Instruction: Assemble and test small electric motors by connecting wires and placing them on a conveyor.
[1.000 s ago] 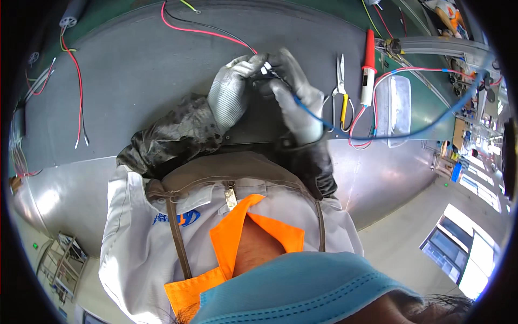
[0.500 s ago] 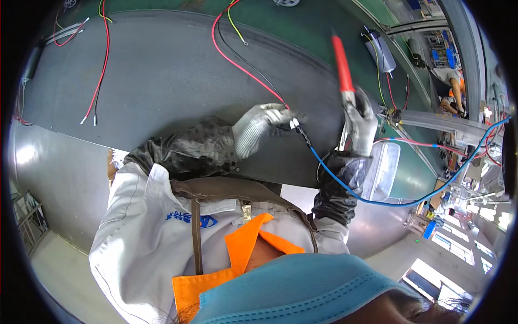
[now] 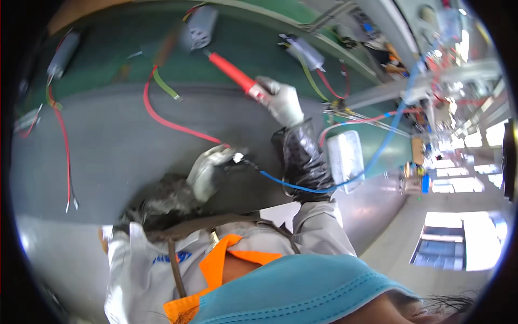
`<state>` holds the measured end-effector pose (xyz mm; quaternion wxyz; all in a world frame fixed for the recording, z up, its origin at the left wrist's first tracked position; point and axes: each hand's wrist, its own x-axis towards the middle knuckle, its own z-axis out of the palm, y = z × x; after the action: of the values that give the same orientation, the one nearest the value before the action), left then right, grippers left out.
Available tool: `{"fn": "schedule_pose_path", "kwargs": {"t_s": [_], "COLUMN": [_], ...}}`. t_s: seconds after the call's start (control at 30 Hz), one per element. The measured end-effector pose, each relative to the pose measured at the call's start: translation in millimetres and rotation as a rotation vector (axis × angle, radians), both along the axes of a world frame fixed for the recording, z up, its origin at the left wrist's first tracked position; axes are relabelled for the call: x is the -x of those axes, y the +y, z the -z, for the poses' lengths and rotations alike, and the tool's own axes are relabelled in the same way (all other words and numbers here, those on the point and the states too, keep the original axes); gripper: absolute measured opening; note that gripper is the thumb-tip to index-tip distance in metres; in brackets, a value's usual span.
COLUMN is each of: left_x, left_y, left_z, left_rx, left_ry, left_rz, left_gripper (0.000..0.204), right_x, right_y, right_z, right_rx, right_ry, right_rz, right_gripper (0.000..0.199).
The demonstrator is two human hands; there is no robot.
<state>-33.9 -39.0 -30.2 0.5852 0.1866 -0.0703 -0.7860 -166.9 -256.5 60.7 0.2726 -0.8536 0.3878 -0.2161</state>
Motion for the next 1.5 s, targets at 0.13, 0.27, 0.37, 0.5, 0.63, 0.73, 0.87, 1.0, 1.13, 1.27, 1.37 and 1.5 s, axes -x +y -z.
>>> {"fn": "schedule_pose_path", "kwargs": {"t_s": [0.13,0.27,0.37,0.5,0.63,0.73,0.87,1.0,1.13,1.27,1.37,1.5], "left_x": [9,16,19,13,-7,-35,-34,-44,-168,-304,-356,-362], "left_y": [11,4,2,-11,-35,-78,-130,-104,-74,-100,-122,-87], "left_z": [-29,-25,-32,-39,-15,-43,-67,-101,-70,-35,-2,-11], "left_rx": [0.006,0.017,0.005,0.099,0.265,0.110,0.117,0.813,0.855,0.091,0.156,0.528], "left_ry": [-0.155,-0.256,-0.272,-0.575,-0.984,-0.968,-1.172,-1.539,-2.312,-2.850,-2.569,-2.182], "left_rz": [-0.099,-0.114,-0.137,-0.102,-0.275,-0.118,0.392,0.677,-0.633,-0.585,-0.397,-0.180], "left_gripper": [0.022,0.029,0.036,0.042,0.048,0.053,0.058,0.041,0.026,0.036,0.025,0.023], "right_x": [95,184,154,98,87,130,104,58,24,-2,40,66], "right_y": [21,47,93,136,146,143,112,121,69,-55,-144,-180], "right_z": [-3,6,-39,-34,-54,-53,-46,-53,-58,-13,12,17], "right_rx": [0.454,0.319,0.117,-0.180,0.047,-0.397,-0.054,-0.351,-0.688,-0.287,0.489,0.383], "right_ry": [0.127,0.516,0.496,-0.053,-0.055,-0.427,0.688,0.250,-0.008,-0.202,0.112,0.613], "right_rz": [0.131,0.488,0.281,-0.674,-0.727,0.053,0.233,-0.376,-0.098,0.262,0.356,0.561], "right_gripper": [0.033,0.055,0.075,0.055,0.037,0.027,0.045,0.042,0.038,0.036,0.051,0.090]}}
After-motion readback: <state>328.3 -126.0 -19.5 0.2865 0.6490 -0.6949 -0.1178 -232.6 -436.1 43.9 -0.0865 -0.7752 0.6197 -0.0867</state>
